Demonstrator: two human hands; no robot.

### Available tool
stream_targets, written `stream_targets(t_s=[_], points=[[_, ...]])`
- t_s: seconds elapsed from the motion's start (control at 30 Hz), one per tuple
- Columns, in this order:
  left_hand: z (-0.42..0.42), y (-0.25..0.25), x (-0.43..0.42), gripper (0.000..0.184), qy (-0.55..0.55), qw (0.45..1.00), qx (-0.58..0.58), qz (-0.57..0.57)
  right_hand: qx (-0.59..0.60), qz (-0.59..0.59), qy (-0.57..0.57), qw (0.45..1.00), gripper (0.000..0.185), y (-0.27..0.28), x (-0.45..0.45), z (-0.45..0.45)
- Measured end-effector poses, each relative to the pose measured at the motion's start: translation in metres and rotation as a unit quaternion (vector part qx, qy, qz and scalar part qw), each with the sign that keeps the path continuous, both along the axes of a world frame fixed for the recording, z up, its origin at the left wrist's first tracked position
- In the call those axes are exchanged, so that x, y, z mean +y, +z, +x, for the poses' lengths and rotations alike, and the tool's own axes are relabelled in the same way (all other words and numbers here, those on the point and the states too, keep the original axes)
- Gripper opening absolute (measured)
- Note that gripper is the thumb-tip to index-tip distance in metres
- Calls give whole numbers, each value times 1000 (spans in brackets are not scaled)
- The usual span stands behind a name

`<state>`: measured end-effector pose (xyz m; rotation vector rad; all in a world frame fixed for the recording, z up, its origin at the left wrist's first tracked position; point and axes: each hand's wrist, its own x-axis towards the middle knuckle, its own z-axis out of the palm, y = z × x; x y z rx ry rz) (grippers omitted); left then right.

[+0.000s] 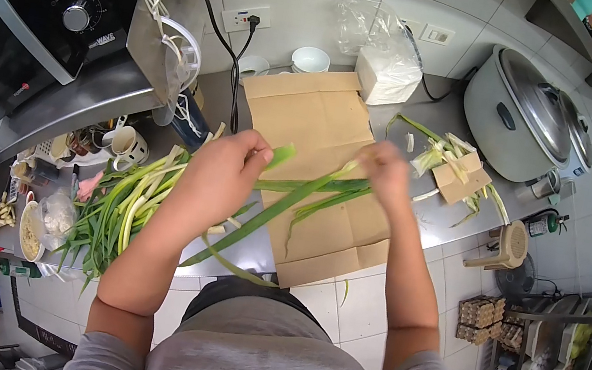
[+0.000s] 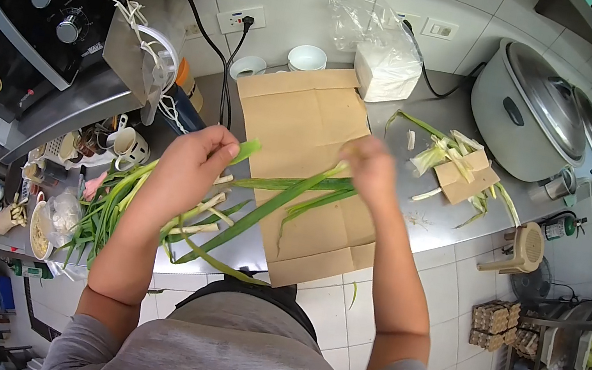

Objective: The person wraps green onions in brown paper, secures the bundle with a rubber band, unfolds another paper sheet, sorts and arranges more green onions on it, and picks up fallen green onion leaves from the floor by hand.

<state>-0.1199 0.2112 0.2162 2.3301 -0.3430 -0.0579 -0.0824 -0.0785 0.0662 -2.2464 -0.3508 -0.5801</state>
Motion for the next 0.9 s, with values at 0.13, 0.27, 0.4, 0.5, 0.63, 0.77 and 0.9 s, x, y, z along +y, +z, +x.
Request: stream_targets(t_s=[0.13, 0.27, 0.4, 0.5, 0.63, 0.77, 0.9], points=[[1, -12, -3, 31, -3, 999, 27, 18, 172, -281, 36, 943, 12, -88, 19, 32], [15, -36, 10, 32, -2, 998, 54, 13, 166, -364, 78, 913, 10, -94, 23, 44], [26, -88, 13, 29, -74, 986, -150, 11, 81, -262, 147, 950, 11, -15, 41, 26], [17, -95, -9, 34, -83, 994, -75, -2, 7, -214, 159, 964, 16, 45, 60, 5], [13, -79, -18, 36, -95, 987, 131, -6, -48, -8, 120, 992, 14, 54, 46, -6], [4, -101, -2, 39, -71, 983, 80, -152, -22, 390, -38, 920, 13, 58, -34, 3], [3, -53, 0, 43, -72, 996, 48, -36, 125, 45, -225, 965, 32, 57, -122, 17]])
